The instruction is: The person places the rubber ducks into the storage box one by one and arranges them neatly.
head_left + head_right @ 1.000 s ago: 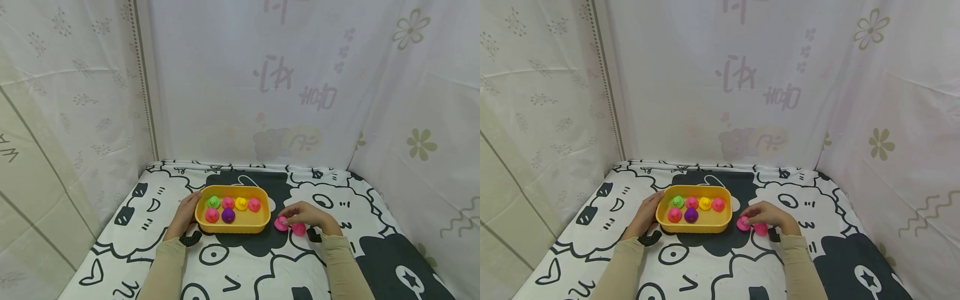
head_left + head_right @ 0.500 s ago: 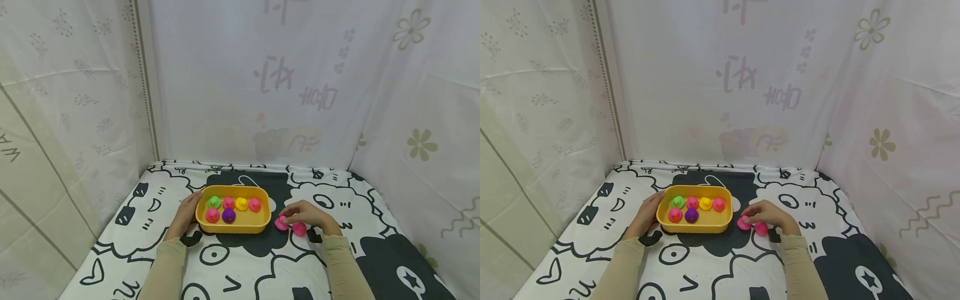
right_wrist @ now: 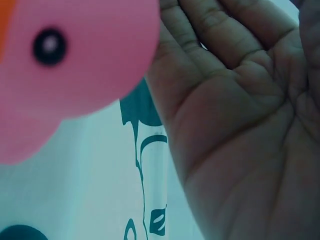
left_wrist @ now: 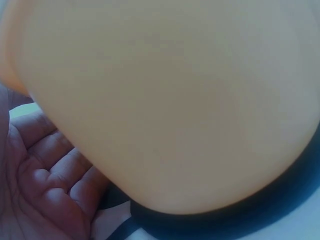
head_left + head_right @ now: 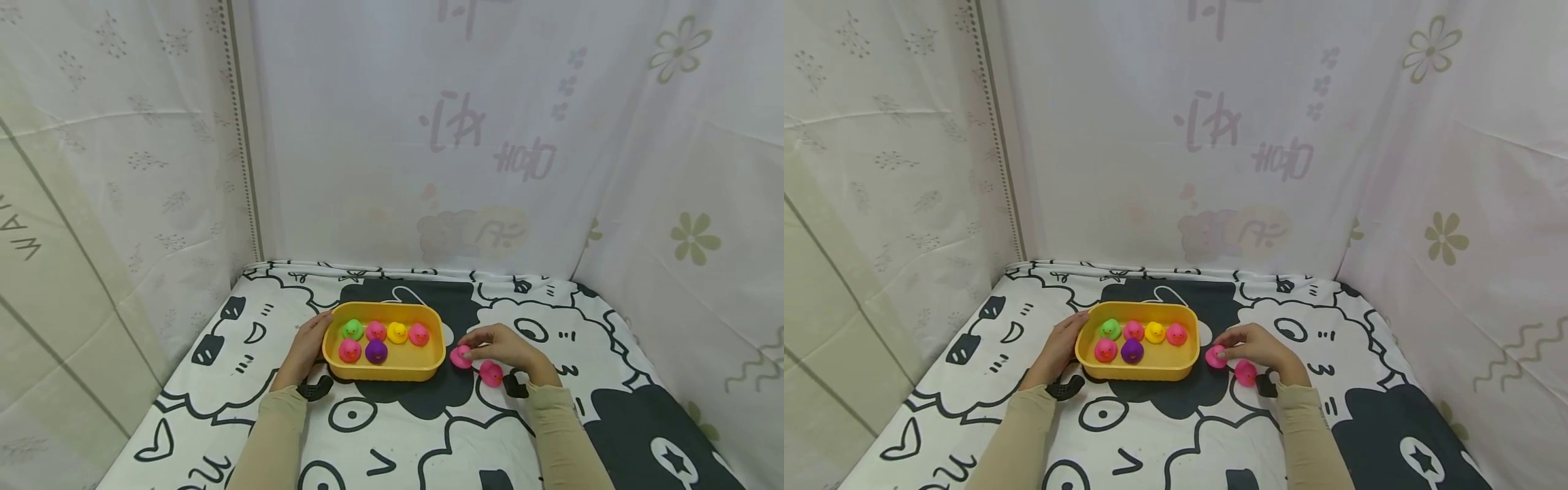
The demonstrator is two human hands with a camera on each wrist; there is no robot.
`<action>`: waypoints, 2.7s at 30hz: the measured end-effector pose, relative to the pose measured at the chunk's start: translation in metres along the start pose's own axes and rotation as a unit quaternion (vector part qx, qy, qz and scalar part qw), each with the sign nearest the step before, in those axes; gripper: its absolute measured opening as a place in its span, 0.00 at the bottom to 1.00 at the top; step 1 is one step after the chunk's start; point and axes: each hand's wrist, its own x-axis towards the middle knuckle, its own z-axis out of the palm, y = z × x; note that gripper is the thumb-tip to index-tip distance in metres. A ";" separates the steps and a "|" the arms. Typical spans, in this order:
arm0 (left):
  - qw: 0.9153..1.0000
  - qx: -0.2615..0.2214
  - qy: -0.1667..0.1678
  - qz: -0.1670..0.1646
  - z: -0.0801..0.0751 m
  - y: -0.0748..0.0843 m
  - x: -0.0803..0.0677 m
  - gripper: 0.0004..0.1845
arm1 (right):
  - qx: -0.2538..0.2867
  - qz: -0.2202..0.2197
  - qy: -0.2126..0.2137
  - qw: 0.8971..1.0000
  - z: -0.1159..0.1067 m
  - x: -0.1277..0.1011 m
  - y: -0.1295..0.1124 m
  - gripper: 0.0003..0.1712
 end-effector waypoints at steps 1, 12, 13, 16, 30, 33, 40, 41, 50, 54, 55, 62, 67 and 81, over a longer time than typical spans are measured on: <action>1.000 -0.001 0.000 -0.001 0.000 0.000 0.000 0.33 | -0.001 -0.002 0.003 1.000 0.000 0.000 -0.001 0.15; 1.000 0.005 0.005 -0.005 0.001 0.000 -0.001 0.34 | -0.005 0.004 0.028 1.000 -0.003 0.003 -0.011 0.17; 1.000 0.005 0.007 -0.006 0.001 -0.001 -0.002 0.33 | -0.004 0.003 0.028 1.000 -0.004 0.004 -0.013 0.16; 1.000 0.005 0.009 -0.003 0.001 -0.002 -0.003 0.33 | -0.010 -0.003 0.034 0.999 -0.007 0.006 -0.019 0.16; 1.000 -0.001 0.005 0.003 0.002 -0.001 0.001 0.33 | -0.023 -0.004 0.065 0.998 -0.026 0.011 -0.045 0.16; 1.000 0.002 0.005 0.002 0.001 -0.001 0.001 0.33 | -0.031 -0.010 0.059 0.998 -0.026 0.014 -0.050 0.16; 1.000 0.001 0.006 0.004 0.001 -0.001 -0.001 0.34 | -0.027 -0.030 0.033 0.999 -0.024 0.025 -0.065 0.18; 1.000 0.000 0.006 0.004 0.001 -0.001 -0.001 0.34 | -0.025 -0.035 0.027 0.999 -0.024 0.026 -0.067 0.18; 1.000 -0.001 0.007 -0.001 0.001 0.001 -0.002 0.34 | -0.042 -0.051 0.009 0.998 -0.017 0.039 -0.083 0.19; 1.000 0.003 0.010 -0.001 0.001 0.000 -0.001 0.34 | -0.042 -0.061 0.000 0.997 -0.011 0.045 -0.088 0.18; 1.000 0.003 0.010 -0.002 0.001 0.000 -0.001 0.34 | -0.041 -0.062 -0.002 0.997 -0.010 0.046 -0.089 0.18; 1.000 0.004 0.009 -0.004 0.001 -0.002 0.001 0.35 | -0.036 -0.062 -0.020 0.997 0.002 0.057 -0.096 0.18; 1.000 0.002 0.008 -0.002 0.001 -0.002 0.001 0.35 | -0.034 -0.069 -0.034 0.997 0.014 0.065 -0.097 0.17; 1.000 0.011 0.012 0.003 0.001 -0.006 0.003 0.36 | -0.051 -0.077 -0.067 0.993 0.040 0.070 -0.096 0.14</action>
